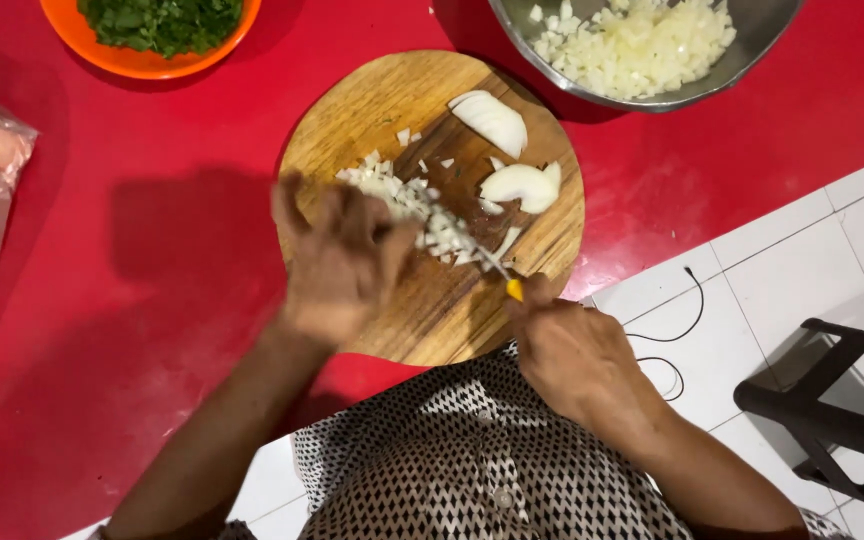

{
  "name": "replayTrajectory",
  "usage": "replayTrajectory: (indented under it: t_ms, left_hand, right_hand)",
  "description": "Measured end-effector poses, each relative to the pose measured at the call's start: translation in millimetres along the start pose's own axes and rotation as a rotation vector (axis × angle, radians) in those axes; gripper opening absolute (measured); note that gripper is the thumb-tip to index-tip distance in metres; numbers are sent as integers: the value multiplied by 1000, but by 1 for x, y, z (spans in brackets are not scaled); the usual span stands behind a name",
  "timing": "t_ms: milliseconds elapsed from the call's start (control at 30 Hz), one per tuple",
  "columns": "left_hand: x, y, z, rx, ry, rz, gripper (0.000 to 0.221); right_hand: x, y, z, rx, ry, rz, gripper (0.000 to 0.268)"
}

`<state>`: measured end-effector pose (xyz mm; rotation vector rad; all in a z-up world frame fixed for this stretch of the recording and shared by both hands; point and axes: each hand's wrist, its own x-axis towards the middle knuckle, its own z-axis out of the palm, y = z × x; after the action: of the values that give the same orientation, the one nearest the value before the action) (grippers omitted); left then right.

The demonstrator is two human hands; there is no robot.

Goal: Slicing and dicing a white onion on a wooden cutting board using a knife

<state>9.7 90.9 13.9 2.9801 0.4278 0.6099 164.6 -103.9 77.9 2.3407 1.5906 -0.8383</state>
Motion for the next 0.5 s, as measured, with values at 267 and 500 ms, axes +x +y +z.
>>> replayTrajectory:
  t_ms: [267,500]
  left_hand:
    - [23,-6,0,60,390,-6,40]
    - [-3,33,-12,155,-17,140,53]
  right_hand:
    - [4,19,-20,624,24,159,28]
    - [11,29,-8,1045,-37,72,31]
